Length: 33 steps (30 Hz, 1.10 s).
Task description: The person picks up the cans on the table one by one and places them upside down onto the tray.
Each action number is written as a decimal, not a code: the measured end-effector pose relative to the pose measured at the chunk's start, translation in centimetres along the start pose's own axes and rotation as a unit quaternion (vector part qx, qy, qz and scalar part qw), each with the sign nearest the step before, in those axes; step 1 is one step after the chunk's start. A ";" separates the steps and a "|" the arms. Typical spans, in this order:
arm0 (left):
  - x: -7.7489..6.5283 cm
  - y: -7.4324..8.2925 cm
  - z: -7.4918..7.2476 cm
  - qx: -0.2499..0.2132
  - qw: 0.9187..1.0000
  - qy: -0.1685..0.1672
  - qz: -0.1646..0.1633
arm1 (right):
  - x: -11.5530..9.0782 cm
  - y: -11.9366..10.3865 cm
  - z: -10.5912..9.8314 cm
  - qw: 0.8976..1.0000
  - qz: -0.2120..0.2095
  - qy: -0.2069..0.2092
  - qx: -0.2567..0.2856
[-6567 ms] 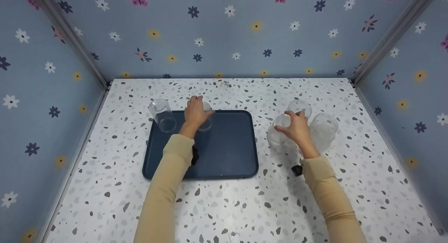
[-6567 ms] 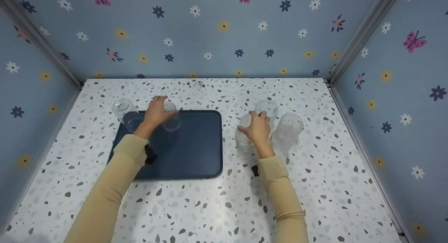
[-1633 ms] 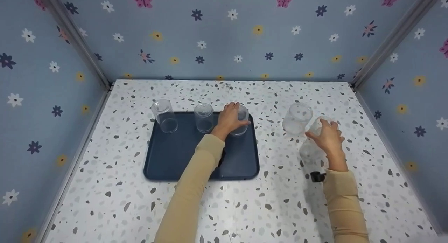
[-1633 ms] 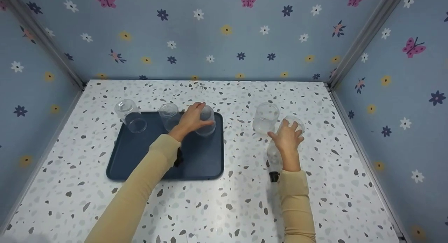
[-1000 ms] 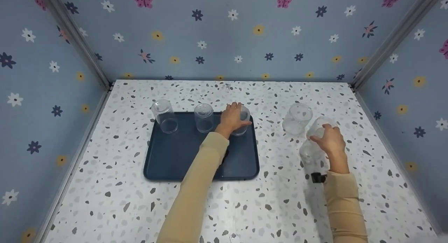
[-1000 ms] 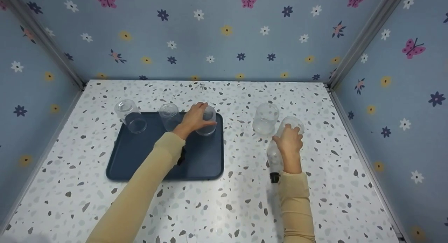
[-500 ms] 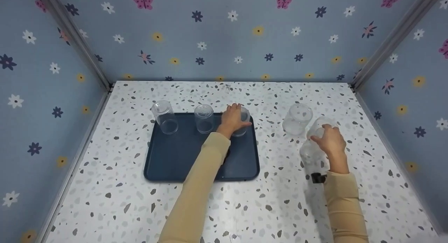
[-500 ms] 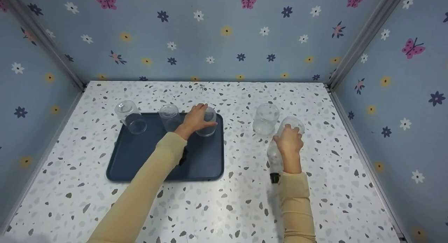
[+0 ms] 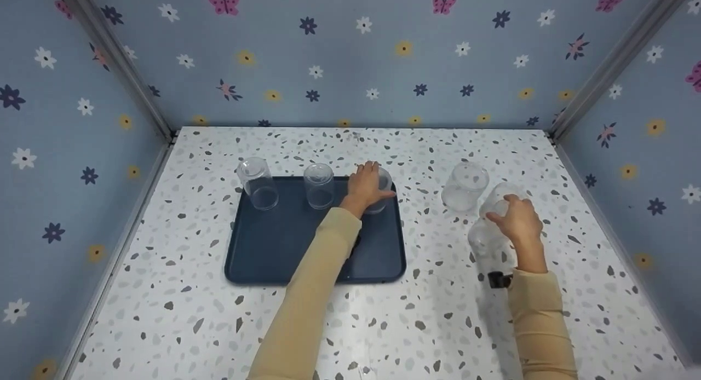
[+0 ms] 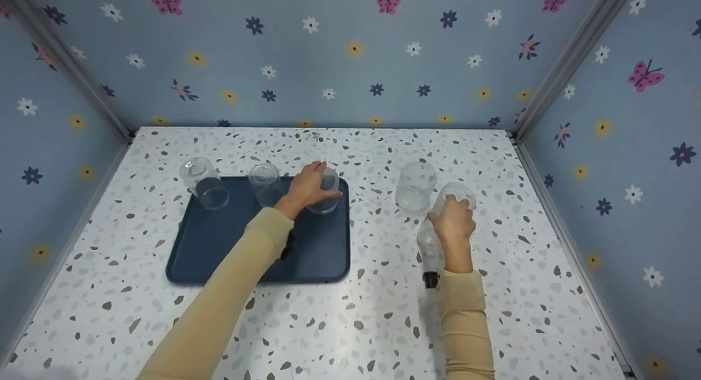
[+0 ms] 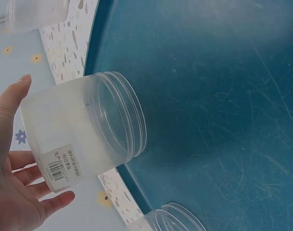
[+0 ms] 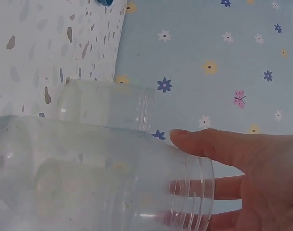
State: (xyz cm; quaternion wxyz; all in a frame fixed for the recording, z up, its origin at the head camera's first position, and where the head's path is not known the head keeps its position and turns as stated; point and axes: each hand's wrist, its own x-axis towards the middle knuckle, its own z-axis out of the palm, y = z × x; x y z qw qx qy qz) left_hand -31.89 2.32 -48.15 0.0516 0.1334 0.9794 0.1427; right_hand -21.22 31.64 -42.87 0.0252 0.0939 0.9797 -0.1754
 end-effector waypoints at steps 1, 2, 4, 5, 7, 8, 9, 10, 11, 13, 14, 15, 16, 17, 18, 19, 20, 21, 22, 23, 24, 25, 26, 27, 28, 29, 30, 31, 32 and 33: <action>0.0 0.0 0.0 0.001 1.000 0.002 0.003 | 0.0 0.0 0.0 1.000 -0.001 0.000 0.003; 0.0 0.0 -0.1 -0.001 1.000 0.003 0.005 | 0.0 0.0 0.0 1.000 -0.003 0.000 0.007; -0.1 0.1 -0.2 -0.006 1.000 0.007 0.009 | -0.1 0.1 0.0 1.000 -0.007 0.002 0.014; -0.1 0.1 -0.2 -0.010 1.000 0.008 0.010 | -0.1 0.1 0.0 1.000 -0.009 0.003 0.018; -0.3 0.2 -0.4 -0.018 1.000 0.013 0.008 | -0.2 0.3 0.1 0.999 -0.019 0.006 0.028; -0.3 0.2 -0.5 -0.021 1.000 0.016 0.008 | -0.2 0.3 0.1 0.999 -0.025 0.008 0.034; -0.4 0.2 -0.5 -0.024 0.999 0.020 0.007 | -0.3 0.4 0.1 0.999 -0.032 0.010 0.042; -0.5 0.2 -0.6 -0.026 0.999 0.025 0.006 | -0.3 0.4 0.1 0.998 -0.039 0.011 0.050; -0.6 0.2 -0.7 -0.032 0.999 0.030 0.006 | -0.4 0.5 0.2 0.997 -0.044 0.011 0.058; -0.9 0.3 -0.8 -0.049 0.998 0.042 0.009 | -0.4 0.6 0.2 0.996 -0.053 0.012 0.074; -1.0 0.3 -0.9 -0.059 0.997 0.050 0.011 | -0.5 0.6 0.2 0.995 -0.056 0.012 0.082; -1.1 0.3 -0.9 -0.068 0.996 0.057 0.013 | -0.5 0.6 0.3 0.994 -0.059 0.014 0.090; -1.3 0.3 -1.0 -0.077 0.995 0.067 0.015 | -0.5 0.6 0.3 0.993 -0.062 0.016 0.098; -1.4 0.3 -1.0 -0.086 0.993 0.077 0.017 | -0.5 0.6 0.3 0.992 -0.064 0.018 0.106; -1.5 0.3 -1.0 -0.095 0.991 0.089 0.019 | -0.4 0.6 0.4 0.991 -0.066 0.020 0.114; -1.7 0.3 -1.0 -0.102 0.989 0.101 0.021 | -0.4 0.6 0.5 0.990 -0.069 0.022 0.122; -1.8 0.2 -1.0 -0.107 0.987 0.114 0.023 | -0.4 0.5 0.5 0.989 -0.070 0.023 0.130; -1.9 0.2 -0.9 -0.114 0.985 0.126 0.026 | -0.3 0.5 0.6 0.988 -0.070 0.025 0.137; -2.1 0.3 -0.9 -0.121 0.983 0.138 0.030 | -0.3 0.5 0.8 0.987 -0.067 0.025 0.144; -2.3 0.3 -0.8 -0.129 0.980 0.149 0.034 | -0.2 0.4 0.9 0.986 -0.065 0.026 0.151; -2.4 0.3 -0.8 -0.137 0.977 0.160 0.039 | -0.1 0.4 1.0 0.985 -0.062 0.026 0.158; -2.6 0.3 -0.7 -0.141 0.974 0.170 0.044 | -0.1 0.3 1.1 0.984 -0.060 0.028 0.165; -2.7 0.4 -0.6 -0.149 0.971 0.179 0.050 | 0.0 0.2 1.2 0.983 -0.058 0.029 0.174; -2.9 0.4 -0.6 -0.156 0.968 0.187 0.056 | 0.1 0.1 1.3 0.981 -0.055 0.030 0.184; -3.1 0.5 -0.5 -0.162 0.966 0.194 0.060 | 0.2 0.1 1.5 0.979 -0.055 0.030 0.193; -3.2 0.5 -0.5 -0.168 0.963 0.201 0.065 | 0.2 0.0 1.6 0.977 -0.055 0.029 0.204; -3.4 0.5 -0.4 -0.172 0.960 0.209 0.070 | 0.3 -0.1 1.8 0.975 -0.056 0.027 0.214; -3.5 0.5 -0.3 -0.179 0.957 0.216 0.073 | 0.4 -0.2 1.9 0.972 -0.058 0.026 0.224; -3.7 0.6 -0.3 -0.186 0.954 0.222 0.075 | 0.5 -0.3 2.1 0.970 -0.059 0.023 0.234; -3.8 0.6 -0.2 -0.191 0.951 0.230 0.076 | 0.6 -0.5 2.2 0.968 -0.061 0.020 0.242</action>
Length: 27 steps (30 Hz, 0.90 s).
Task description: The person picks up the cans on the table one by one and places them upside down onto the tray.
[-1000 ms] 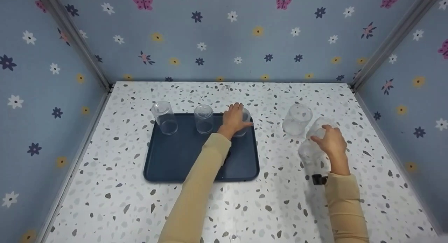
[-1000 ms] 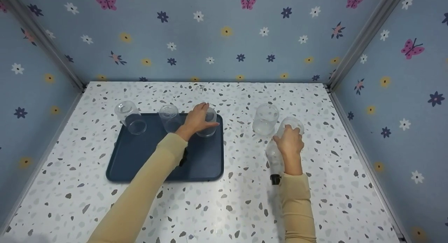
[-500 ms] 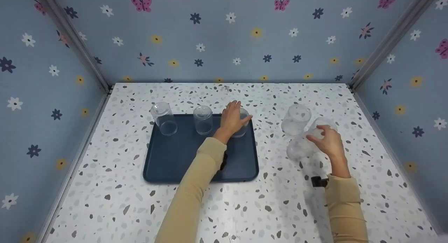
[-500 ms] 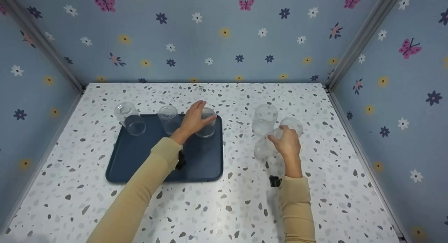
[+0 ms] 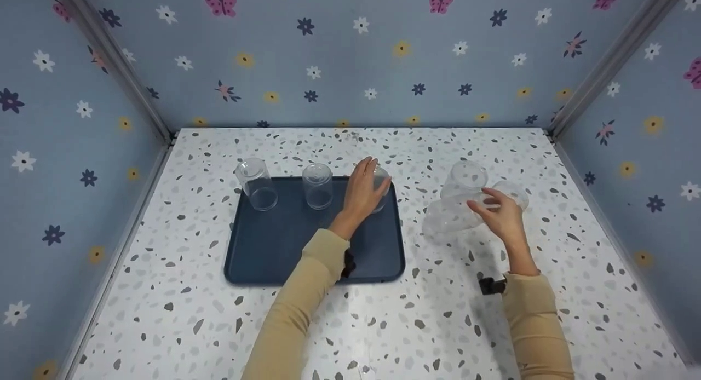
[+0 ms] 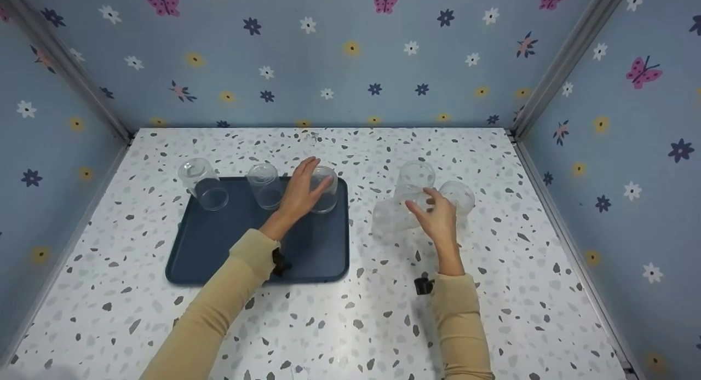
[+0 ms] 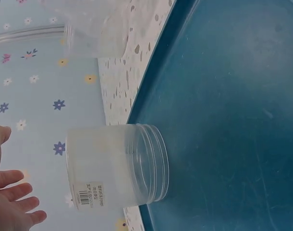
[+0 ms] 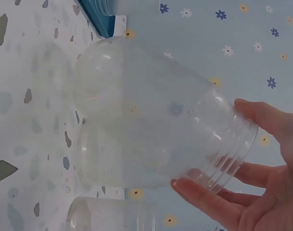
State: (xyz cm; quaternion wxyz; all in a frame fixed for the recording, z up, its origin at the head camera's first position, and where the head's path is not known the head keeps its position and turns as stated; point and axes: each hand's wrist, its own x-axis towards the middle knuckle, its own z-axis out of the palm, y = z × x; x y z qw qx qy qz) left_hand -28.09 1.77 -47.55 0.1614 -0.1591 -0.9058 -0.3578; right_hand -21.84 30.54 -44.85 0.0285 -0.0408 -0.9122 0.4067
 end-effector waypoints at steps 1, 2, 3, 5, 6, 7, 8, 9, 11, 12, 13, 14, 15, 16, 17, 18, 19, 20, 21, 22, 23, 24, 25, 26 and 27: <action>-0.2 0.0 0.0 -0.005 1.000 0.009 0.003 | 0.1 0.0 0.2 1.000 -0.003 -0.001 0.008; -0.3 0.0 0.0 -0.011 1.000 0.020 0.006 | 0.1 -0.1 0.4 1.000 -0.005 -0.001 0.015; -0.5 0.0 0.1 -0.017 0.999 0.030 0.010 | 0.2 -0.1 0.5 1.000 -0.008 0.000 0.021; -0.9 0.1 0.1 -0.030 0.998 0.047 0.015 | 0.3 -0.1 0.9 0.999 -0.012 0.006 0.033; -1.1 0.1 0.1 -0.035 0.998 0.055 0.018 | 0.3 -0.2 1.1 0.999 -0.015 0.011 0.037; -1.2 0.1 0.1 -0.040 0.997 0.061 0.021 | 0.3 -0.2 1.3 0.999 -0.017 0.017 0.042; -1.4 0.1 0.1 -0.046 0.997 0.065 0.023 | 0.3 -0.2 1.5 0.998 -0.018 0.022 0.047; -1.6 0.1 0.2 -0.050 0.996 0.067 0.026 | 0.3 -0.3 1.7 0.998 -0.019 0.027 0.056; -1.9 0.2 0.3 -0.062 0.995 0.071 0.030 | 0.3 -0.4 2.1 0.996 -0.023 0.035 0.073; -2.1 0.2 0.3 -0.071 0.994 0.072 0.031 | 0.3 -0.5 2.3 0.995 -0.025 0.037 0.087; -2.3 0.3 0.4 -0.079 0.994 0.072 0.032 | 0.3 -0.6 2.5 0.994 -0.026 0.038 0.104; -2.4 0.4 0.5 -0.090 0.993 0.070 0.034 | 0.2 -0.6 2.7 0.992 -0.027 0.038 0.120; -2.5 0.4 0.6 -0.101 0.992 0.069 0.035 | 0.2 -0.7 2.9 0.989 -0.027 0.034 0.138; -2.7 0.5 0.7 -0.113 0.991 0.066 0.034 | 0.2 -0.8 3.0 0.987 -0.027 0.030 0.155; -2.8 0.6 0.8 -0.123 0.990 0.063 0.033 | 0.1 -0.8 3.2 0.985 -0.025 0.025 0.170; -3.0 0.7 0.9 -0.134 0.989 0.060 0.033 | 0.1 -0.9 3.3 0.983 -0.023 0.020 0.183; -3.1 0.8 1.0 -0.142 0.988 0.058 0.034 | 0.1 -0.9 3.5 0.981 -0.021 0.015 0.190; -3.3 0.8 1.1 -0.150 0.986 0.055 0.035 | 0.0 -0.9 3.6 0.980 -0.019 0.009 0.196; -3.4 0.9 1.1 -0.157 0.986 0.050 0.036 | 0.0 -0.9 3.7 0.979 -0.015 0.005 0.203; -3.5 1.0 1.2 -0.164 0.985 0.045 0.038 | 0.0 -0.9 3.9 0.979 -0.014 0.002 0.205; -3.7 1.0 1.2 -0.172 0.984 0.039 0.039 | 0.0 -0.8 4.0 0.978 -0.013 -0.001 0.208; -3.8 1.1 1.2 -0.177 0.983 0.031 0.039 | 0.0 -0.9 4.1 0.977 -0.011 -0.004 0.212; -3.9 1.1 1.2 -0.182 0.982 0.024 0.039 | 0.0 -0.9 4.2 0.976 -0.011 -0.007 0.217; -4.0 1.1 1.3 -0.187 0.982 0.014 0.038 | -0.1 -0.9 4.4 0.975 -0.011 -0.010 0.224; -4.1 1.1 1.3 -0.193 0.980 0.005 0.036 | -0.1 -0.9 4.5 0.973 -0.011 -0.013 0.230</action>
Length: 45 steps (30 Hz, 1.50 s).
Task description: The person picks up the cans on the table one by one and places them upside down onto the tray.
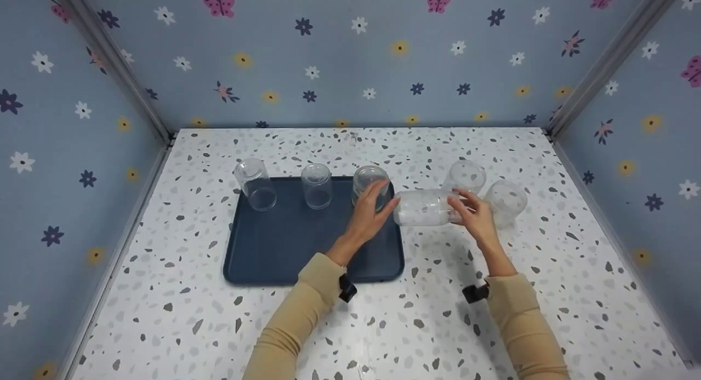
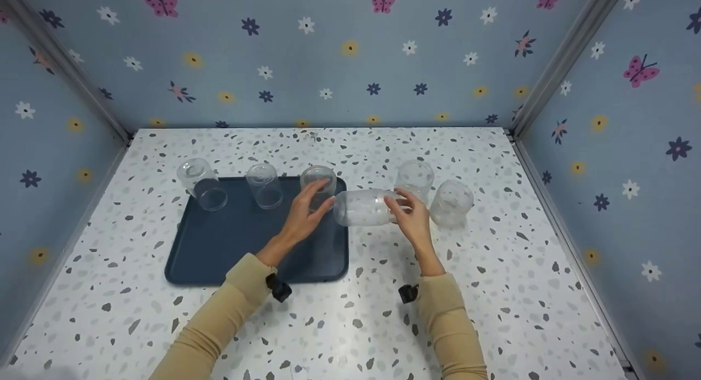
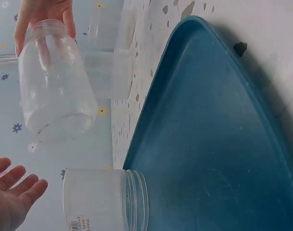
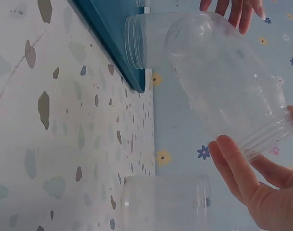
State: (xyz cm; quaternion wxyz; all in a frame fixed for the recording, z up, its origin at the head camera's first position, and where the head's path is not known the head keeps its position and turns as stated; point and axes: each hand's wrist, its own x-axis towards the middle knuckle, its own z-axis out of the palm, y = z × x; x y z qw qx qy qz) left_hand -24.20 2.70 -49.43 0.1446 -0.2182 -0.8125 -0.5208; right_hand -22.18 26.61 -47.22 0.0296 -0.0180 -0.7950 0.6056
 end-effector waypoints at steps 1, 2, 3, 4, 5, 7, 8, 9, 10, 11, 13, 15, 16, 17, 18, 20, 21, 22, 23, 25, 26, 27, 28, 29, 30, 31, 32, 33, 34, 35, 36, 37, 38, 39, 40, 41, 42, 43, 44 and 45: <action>-0.1 0.0 0.0 -0.006 1.000 -0.009 -0.005 | 0.0 0.1 0.1 1.000 -0.001 -0.003 0.007; -0.2 -0.1 0.0 -0.012 1.000 -0.017 -0.010 | -0.1 0.1 0.3 1.000 -0.004 -0.006 0.012; -0.3 -0.2 0.0 -0.018 0.999 -0.023 -0.012 | -0.1 0.1 0.5 1.000 -0.005 -0.009 0.019; -0.4 -0.3 0.0 -0.026 0.999 -0.030 -0.014 | -0.1 0.2 0.6 1.000 -0.007 -0.010 0.028; -0.5 -0.4 0.0 -0.034 0.999 -0.035 -0.017 | -0.1 0.2 0.8 0.999 -0.009 -0.010 0.033; -0.7 -0.6 0.0 -0.051 0.998 -0.044 -0.018 | -0.1 0.2 1.1 0.999 -0.012 -0.010 0.043; -0.7 -0.7 0.0 -0.059 0.997 -0.047 -0.018 | -0.1 0.3 1.3 0.999 -0.012 -0.010 0.046; -0.8 -0.8 0.0 -0.068 0.996 -0.051 -0.020 | -0.1 0.3 1.4 0.999 -0.009 -0.010 0.050; -0.9 -0.9 0.0 -0.083 0.995 -0.054 -0.022 | -0.1 0.3 1.6 0.999 -0.007 -0.011 0.053; -1.1 -1.0 0.0 -0.095 0.993 -0.057 -0.026 | -0.1 0.4 1.7 0.998 -0.003 -0.013 0.055; -1.3 -1.1 -0.1 -0.120 0.990 -0.063 -0.035 | -0.2 0.4 1.9 0.998 0.006 -0.021 0.066; -1.5 -1.1 -0.2 -0.143 0.986 -0.070 -0.049 | -0.3 0.4 2.1 0.997 0.014 -0.030 0.076; -1.7 -1.2 -0.2 -0.154 0.984 -0.072 -0.055 | -0.4 0.4 2.2 0.996 0.017 -0.034 0.082; -1.8 -1.1 -0.3 -0.160 0.982 -0.075 -0.063 | -0.4 0.4 2.4 0.995 0.020 -0.037 0.087; -1.9 -1.1 -0.4 -0.165 0.981 -0.077 -0.071 | -0.4 0.3 2.5 0.995 0.020 -0.040 0.092; -2.1 -1.0 -0.6 -0.177 0.977 -0.080 -0.082 | -0.4 0.3 2.8 0.994 0.022 -0.043 0.101; -2.2 -1.0 -0.7 -0.184 0.976 -0.081 -0.086 | -0.4 0.3 2.9 0.993 0.023 -0.044 0.105; -2.2 -0.9 -0.8 -0.190 0.974 -0.080 -0.088 | -0.4 0.3 3.0 0.993 0.024 -0.045 0.106; -2.3 -0.5 -1.1 -0.196 0.974 -0.078 -0.087 | -0.4 0.3 3.1 0.992 0.026 -0.047 0.110; -2.4 0.1 -1.6 -0.207 0.972 -0.074 -0.080 | -0.3 0.4 3.3 0.992 0.031 -0.052 0.111; -2.4 0.5 -1.9 -0.210 0.972 -0.070 -0.075 | -0.3 0.4 3.4 0.992 0.032 -0.057 0.111; -2.5 0.9 -2.2 -0.214 0.972 -0.067 -0.072 | -0.3 0.5 3.5 0.991 0.033 -0.061 0.111; -2.5 1.3 -2.5 -0.215 0.972 -0.063 -0.069 | -0.2 0.5 3.6 0.991 0.034 -0.068 0.112; -2.6 1.7 -2.7 -0.214 0.973 -0.060 -0.066 | -0.2 0.6 3.7 0.990 0.036 -0.074 0.118; -2.6 1.9 -2.9 -0.212 0.973 -0.056 -0.066 | -0.2 0.6 3.7 0.989 0.038 -0.083 0.118; -2.6 2.0 -3.0 -0.207 0.975 -0.052 -0.067 | -0.1 0.6 3.7 0.988 0.039 -0.092 0.119; -2.7 2.2 -3.2 -0.202 0.976 -0.049 -0.068 | 0.0 0.6 3.8 0.986 0.042 -0.100 0.123; -2.7 2.3 -3.3 -0.198 0.977 -0.046 -0.069 | 0.0 0.6 3.8 0.986 0.043 -0.108 0.122; -2.8 2.4 -3.4 -0.191 0.978 -0.041 -0.068 | 0.1 0.6 3.8 0.985 0.043 -0.117 0.119; -2.8 2.5 -3.4 -0.183 0.980 -0.036 -0.069 | 0.2 0.6 3.7 0.984 0.042 -0.127 0.117; -2.9 2.6 -3.5 -0.176 0.982 -0.031 -0.068 | 0.3 0.5 3.7 0.984 0.037 -0.137 0.112; -3.0 2.7 -3.6 -0.168 0.983 -0.025 -0.067 | 0.4 0.5 3.6 0.983 0.030 -0.146 0.106; -3.0 2.7 -3.6 -0.160 0.985 -0.019 -0.065 | 0.4 0.2 3.5 0.983 0.021 -0.155 0.098; -3.0 2.3 -3.5 -0.152 0.986 -0.013 -0.063 | 0.5 0.1 3.4 0.983 0.011 -0.163 0.088; -3.1 1.9 -3.4 -0.142 0.988 -0.007 -0.061 | 0.7 0.1 3.3 0.983 -0.002 -0.167 0.076; -3.2 1.5 -3.3 -0.133 0.989 -0.002 -0.059 | 0.8 0.1 3.3 0.984 -0.019 -0.167 0.057; -3.2 1.0 -3.3 -0.123 0.991 -0.001 -0.058 | 0.9 0.1 3.2 0.986 -0.037 -0.162 0.033; -3.3 0.6 -3.4 -0.113 0.992 0.000 -0.059 | 1.1 0.1 3.2 0.987 -0.054 -0.154 0.008; -3.4 0.0 -3.4 -0.103 0.993 -0.001 -0.060 | 1.2 0.2 3.1 0.987 -0.073 -0.144 -0.023; -3.5 -0.4 -3.5 -0.091 0.994 -0.004 -0.063 | 1.4 0.5 3.1 0.985 -0.091 -0.132 -0.055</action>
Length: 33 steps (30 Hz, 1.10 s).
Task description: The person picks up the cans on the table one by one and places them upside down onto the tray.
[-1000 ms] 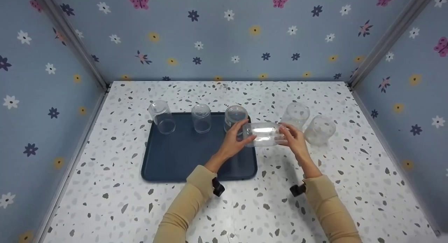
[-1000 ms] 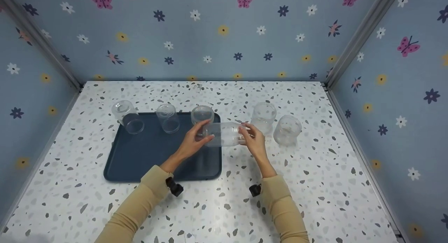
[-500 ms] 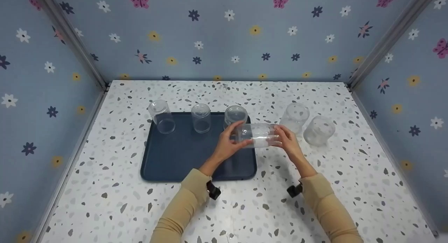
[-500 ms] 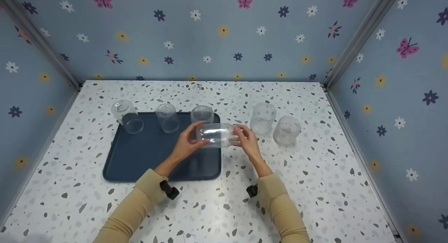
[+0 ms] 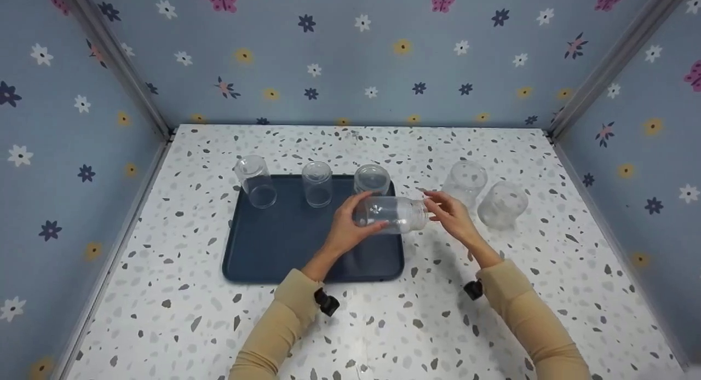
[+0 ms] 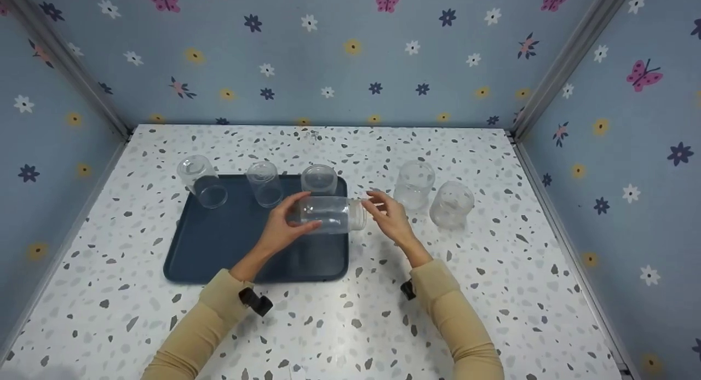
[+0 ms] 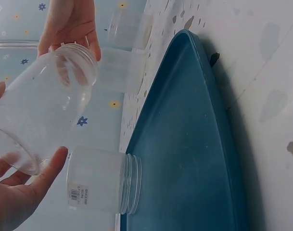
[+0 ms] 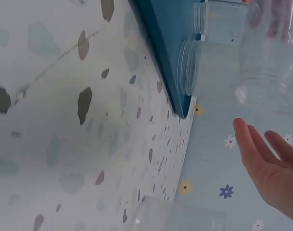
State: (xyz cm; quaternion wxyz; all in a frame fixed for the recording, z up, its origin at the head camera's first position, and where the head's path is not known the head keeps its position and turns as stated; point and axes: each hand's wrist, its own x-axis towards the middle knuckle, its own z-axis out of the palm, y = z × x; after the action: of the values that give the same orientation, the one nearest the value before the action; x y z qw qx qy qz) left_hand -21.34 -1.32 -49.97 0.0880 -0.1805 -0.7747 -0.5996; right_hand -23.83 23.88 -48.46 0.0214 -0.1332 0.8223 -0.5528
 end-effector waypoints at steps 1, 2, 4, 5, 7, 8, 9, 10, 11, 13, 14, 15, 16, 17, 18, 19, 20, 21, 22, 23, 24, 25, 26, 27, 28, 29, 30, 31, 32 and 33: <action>-0.1 0.0 -0.2 0.013 1.000 -0.001 -0.003 | 0.1 0.1 -0.1 0.999 -0.013 0.009 -0.037; -0.3 0.1 -0.5 0.024 1.000 -0.003 -0.005 | 0.2 0.2 -0.3 0.997 -0.024 0.018 -0.072; -0.5 0.0 -1.0 0.044 0.999 -0.001 -0.010 | 0.4 0.2 -0.6 0.991 -0.041 0.031 -0.127; -0.6 0.0 -1.2 0.052 0.999 0.000 -0.011 | 0.5 0.2 -0.8 0.986 -0.048 0.036 -0.153; -0.8 -0.1 -1.7 0.066 0.998 0.008 -0.011 | 0.8 0.1 -1.1 0.978 -0.054 0.045 -0.194; -0.9 -0.1 -2.0 0.071 0.997 0.012 -0.011 | 1.0 0.0 -1.3 0.974 -0.054 0.050 -0.214; -1.0 -0.1 -2.3 0.076 0.997 0.015 -0.010 | 1.1 -0.1 -1.5 0.970 -0.054 0.055 -0.232; -1.1 -0.2 -2.5 0.083 0.996 0.018 -0.010 | 1.2 -0.1 -1.7 0.964 -0.052 0.060 -0.253; -1.2 -0.2 -2.8 0.090 0.996 0.020 -0.009 | 1.4 -0.2 -2.0 0.959 -0.051 0.064 -0.272; -1.4 -0.2 -3.3 0.105 0.994 0.020 -0.009 | 1.6 -0.2 -2.4 0.947 -0.046 0.078 -0.307; -1.6 -0.2 -3.5 0.111 0.994 0.018 -0.009 | 1.7 -0.2 -2.7 0.941 -0.045 0.085 -0.324; -1.7 -0.2 -3.8 0.118 0.993 0.017 -0.009 | 1.8 -0.2 -3.0 0.935 -0.044 0.093 -0.338; -1.9 -0.2 -4.1 0.124 0.992 0.015 -0.009 | 1.9 -0.1 -3.3 0.930 -0.042 0.101 -0.351; -2.1 -0.3 -4.3 0.130 0.991 0.013 -0.008 | 2.0 -0.1 -3.5 0.925 -0.041 0.107 -0.362; -2.2 -0.3 -4.6 0.137 0.990 0.012 -0.008 | 2.2 0.0 -3.8 0.920 -0.040 0.114 -0.372; -2.4 -0.3 -4.8 0.143 0.990 0.010 -0.009 | 2.2 0.0 -4.0 0.917 -0.039 0.119 -0.379; -2.5 -0.3 -5.1 0.148 0.989 0.009 -0.011 | 2.3 0.1 -4.2 0.914 -0.039 0.124 -0.384; -2.6 -0.3 -5.3 0.154 0.988 0.009 -0.013 | 2.4 0.1 -4.5 0.911 -0.037 0.127 -0.390; -2.7 -0.3 -5.6 0.160 0.987 0.007 -0.017 | 2.5 0.2 -4.6 0.909 -0.035 0.128 -0.395; -2.8 -0.3 -5.8 0.164 0.986 0.005 -0.021 | 2.6 0.2 -4.8 0.907 -0.032 0.127 -0.401; -2.9 -0.3 -6.0 0.167 0.986 0.001 -0.025 | 2.7 0.2 -4.9 0.904 -0.027 0.125 -0.408; -3.0 -0.2 -6.2 0.170 0.985 -0.003 -0.028 | 2.8 0.2 -5.1 0.901 -0.019 0.121 -0.417; -3.0 -0.2 -6.4 0.175 0.984 -0.008 -0.029 | 2.9 0.2 -5.2 0.897 -0.008 0.116 -0.427; -3.1 -0.2 -6.6 0.181 0.983 -0.012 -0.029 | 3.1 0.1 -5.3 0.893 0.005 0.110 -0.437; -3.2 -0.2 -6.8 0.188 0.982 -0.016 -0.028 | 3.2 0.1 -5.4 0.889 0.019 0.103 -0.445; -3.2 -0.1 -7.0 0.194 0.980 -0.020 -0.027 | 3.4 0.0 -5.5 0.886 0.033 0.095 -0.452; -3.2 -0.1 -7.2 0.201 0.979 -0.023 -0.025 | 3.6 0.0 -5.7 0.884 0.048 0.087 -0.457; -3.3 0.0 -7.3 0.207 0.978 -0.025 -0.023 | 3.8 0.0 -5.8 0.883 0.061 0.080 -0.459; -3.3 0.1 -7.5 0.212 0.977 -0.026 -0.022 | 4.0 -0.1 -5.9 0.883 0.073 0.073 -0.458; -3.3 0.1 -7.6 0.216 0.976 -0.027 -0.021 | 4.1 -0.1 -6.0 0.884 0.082 0.067 -0.455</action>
State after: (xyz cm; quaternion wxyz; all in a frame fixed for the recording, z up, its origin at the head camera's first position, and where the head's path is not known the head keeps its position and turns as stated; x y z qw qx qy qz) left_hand -18.86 -9.22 -49.01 0.0914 -0.1564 -0.8918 -0.4146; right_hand -28.91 28.29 -45.59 -0.0512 -0.0227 0.9910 -0.1215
